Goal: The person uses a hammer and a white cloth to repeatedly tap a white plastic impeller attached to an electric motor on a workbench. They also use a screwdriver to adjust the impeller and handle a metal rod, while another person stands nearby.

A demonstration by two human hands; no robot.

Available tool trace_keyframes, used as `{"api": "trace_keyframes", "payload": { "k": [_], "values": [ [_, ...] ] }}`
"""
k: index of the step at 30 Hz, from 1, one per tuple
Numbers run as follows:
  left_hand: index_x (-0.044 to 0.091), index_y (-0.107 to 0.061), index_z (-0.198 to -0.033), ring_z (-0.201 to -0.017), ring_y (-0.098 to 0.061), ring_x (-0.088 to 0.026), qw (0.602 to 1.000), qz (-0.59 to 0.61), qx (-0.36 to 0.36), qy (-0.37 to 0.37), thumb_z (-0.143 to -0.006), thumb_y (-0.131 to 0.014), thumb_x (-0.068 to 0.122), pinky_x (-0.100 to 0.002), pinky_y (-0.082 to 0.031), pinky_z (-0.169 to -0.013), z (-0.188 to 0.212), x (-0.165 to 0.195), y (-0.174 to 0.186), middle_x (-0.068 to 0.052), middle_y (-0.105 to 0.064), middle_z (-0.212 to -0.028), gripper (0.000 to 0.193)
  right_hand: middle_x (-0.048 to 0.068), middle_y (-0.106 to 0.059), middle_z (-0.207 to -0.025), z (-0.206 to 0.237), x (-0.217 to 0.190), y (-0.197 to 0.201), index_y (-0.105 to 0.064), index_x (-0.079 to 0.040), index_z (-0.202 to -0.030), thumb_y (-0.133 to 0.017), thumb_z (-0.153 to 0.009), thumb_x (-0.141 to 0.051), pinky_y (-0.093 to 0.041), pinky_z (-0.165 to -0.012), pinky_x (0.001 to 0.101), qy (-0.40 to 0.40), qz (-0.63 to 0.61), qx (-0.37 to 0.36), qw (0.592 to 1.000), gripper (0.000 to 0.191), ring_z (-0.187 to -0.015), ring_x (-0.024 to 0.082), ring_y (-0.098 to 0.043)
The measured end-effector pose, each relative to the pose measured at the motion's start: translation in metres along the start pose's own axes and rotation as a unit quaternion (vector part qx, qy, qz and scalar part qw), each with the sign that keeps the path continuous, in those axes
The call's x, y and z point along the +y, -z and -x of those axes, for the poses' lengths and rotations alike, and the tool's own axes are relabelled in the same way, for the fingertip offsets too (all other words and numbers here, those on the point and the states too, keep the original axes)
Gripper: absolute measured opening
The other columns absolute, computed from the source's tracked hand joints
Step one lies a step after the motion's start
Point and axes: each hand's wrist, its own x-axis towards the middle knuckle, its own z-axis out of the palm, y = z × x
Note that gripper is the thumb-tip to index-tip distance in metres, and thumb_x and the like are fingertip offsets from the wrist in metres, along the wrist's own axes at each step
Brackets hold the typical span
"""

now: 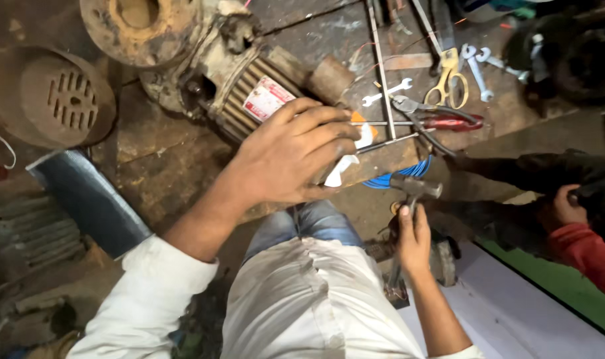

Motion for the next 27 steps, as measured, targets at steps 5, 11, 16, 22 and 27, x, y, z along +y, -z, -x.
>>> {"api": "trace_keyframes", "payload": {
  "k": [5, 11, 16, 22, 27],
  "values": [
    [0.008, -0.068, -0.123, -0.136, -0.051, -0.027, 1.000, -0.008, -0.012, -0.020, -0.067, -0.084, 0.049, -0.046, -0.035, -0.116, -0.002, 0.002, -0.003, -0.007, -0.064, -0.134, 0.071, -0.003, -0.045, -0.067, -0.005, -0.021, -0.006, -0.054, -0.011, -0.108, -0.050, -0.108, -0.037, -0.031, -0.040, 0.0251, -0.007, 0.037, -0.016, 0.999, 0.026, -0.048, 0.006, -0.039],
    [0.008, -0.065, -0.134, -0.136, -0.050, -0.026, 0.999, -0.030, 0.005, -0.029, -0.064, -0.085, 0.044, -0.045, -0.034, -0.118, -0.006, 0.003, -0.014, -0.008, -0.062, -0.136, 0.081, -0.002, -0.044, -0.064, 0.012, -0.034, -0.009, -0.053, -0.013, -0.109, -0.052, -0.104, -0.032, -0.028, -0.039, 0.0264, -0.058, 0.013, -0.016, 0.998, 0.020, -0.044, 0.008, -0.036],
    [0.004, -0.062, -0.135, -0.138, -0.048, -0.027, 0.999, -0.030, -0.001, -0.029, -0.068, -0.086, 0.046, -0.047, -0.032, -0.118, -0.014, 0.006, -0.021, -0.009, -0.061, -0.137, 0.082, -0.002, -0.044, -0.066, 0.037, -0.024, -0.008, -0.051, -0.013, -0.110, -0.054, -0.103, -0.027, -0.029, -0.040, 0.0265, -0.072, -0.036, 0.018, 0.997, 0.016, -0.046, 0.008, -0.036],
    [0.006, -0.054, -0.141, -0.136, -0.046, -0.031, 0.997, 0.038, 0.015, -0.062, -0.054, -0.091, 0.037, -0.049, -0.030, -0.118, -0.014, 0.000, -0.021, -0.012, -0.053, -0.145, 0.099, -0.002, -0.043, -0.068, 0.073, -0.005, -0.017, -0.051, -0.015, -0.110, -0.055, -0.103, -0.027, -0.029, -0.042, 0.0264, -0.110, -0.096, 0.090, 0.985, 0.015, -0.050, 0.008, -0.036],
    [0.006, -0.051, -0.145, -0.139, -0.047, -0.031, 0.992, 0.075, 0.059, -0.080, -0.060, -0.090, 0.025, -0.045, -0.032, -0.122, -0.016, -0.005, -0.025, -0.013, -0.049, -0.152, 0.096, 0.001, -0.045, -0.068, 0.097, -0.004, -0.029, -0.051, -0.011, -0.106, -0.053, -0.103, -0.027, -0.030, -0.042, 0.0282, -0.115, -0.078, 0.113, 0.984, 0.017, -0.048, 0.011, -0.037]
  ]
}}
